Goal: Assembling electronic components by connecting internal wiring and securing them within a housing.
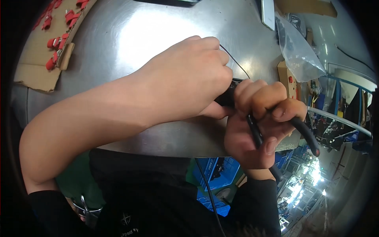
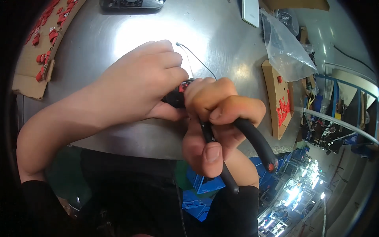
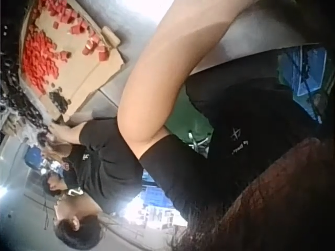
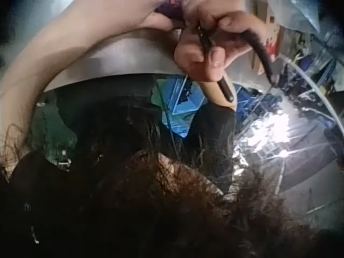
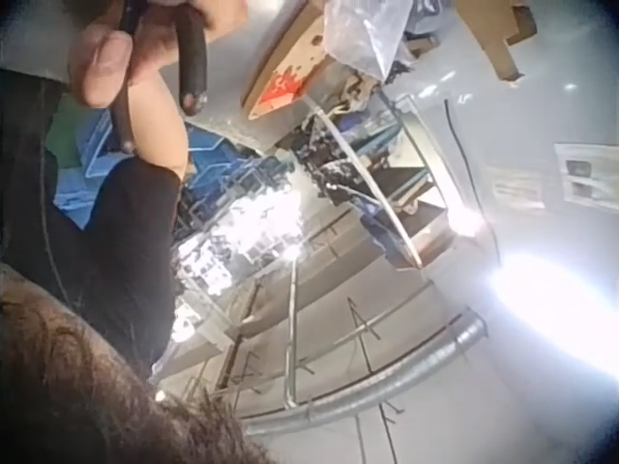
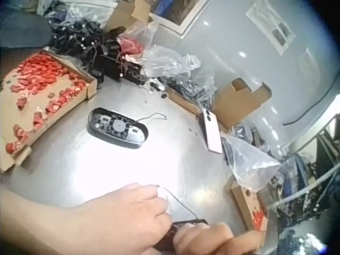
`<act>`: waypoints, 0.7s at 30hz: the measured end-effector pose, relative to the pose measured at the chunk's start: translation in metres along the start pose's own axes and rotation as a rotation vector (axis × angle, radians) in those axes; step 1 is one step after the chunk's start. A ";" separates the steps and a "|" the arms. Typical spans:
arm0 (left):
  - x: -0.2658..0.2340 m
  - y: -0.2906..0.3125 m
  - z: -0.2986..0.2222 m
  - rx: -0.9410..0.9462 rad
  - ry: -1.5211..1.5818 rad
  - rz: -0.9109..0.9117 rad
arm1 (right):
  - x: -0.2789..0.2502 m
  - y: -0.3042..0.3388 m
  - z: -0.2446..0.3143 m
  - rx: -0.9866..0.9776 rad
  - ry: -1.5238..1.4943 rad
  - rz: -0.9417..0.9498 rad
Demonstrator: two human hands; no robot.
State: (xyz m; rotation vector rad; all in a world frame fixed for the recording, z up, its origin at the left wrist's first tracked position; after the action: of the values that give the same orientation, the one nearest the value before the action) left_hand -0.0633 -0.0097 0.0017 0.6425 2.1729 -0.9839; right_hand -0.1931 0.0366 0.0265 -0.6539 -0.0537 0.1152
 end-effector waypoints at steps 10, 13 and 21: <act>0.003 -0.003 0.004 0.002 0.003 0.026 | 0.007 0.010 0.005 -0.129 0.161 0.073; 0.002 -0.003 0.003 0.038 -0.036 -0.039 | 0.006 0.012 0.003 -0.135 0.136 0.077; 0.005 0.002 0.009 0.016 0.086 -0.020 | -0.011 -0.010 0.014 0.093 -0.019 -0.034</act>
State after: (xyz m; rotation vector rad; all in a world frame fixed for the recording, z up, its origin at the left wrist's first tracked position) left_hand -0.0624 -0.0143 -0.0076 0.6829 2.2524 -1.0027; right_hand -0.2044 0.0358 0.0441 -0.5587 -0.0772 0.0909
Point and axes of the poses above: each hand's wrist, its own y-axis away from the middle knuckle, its own x-axis out of the palm, z = x × y, the point moved 5 cm from there along -y, towards the middle knuckle, and after that the axes turned 3 degrees about -z, right-handed, at the moved point
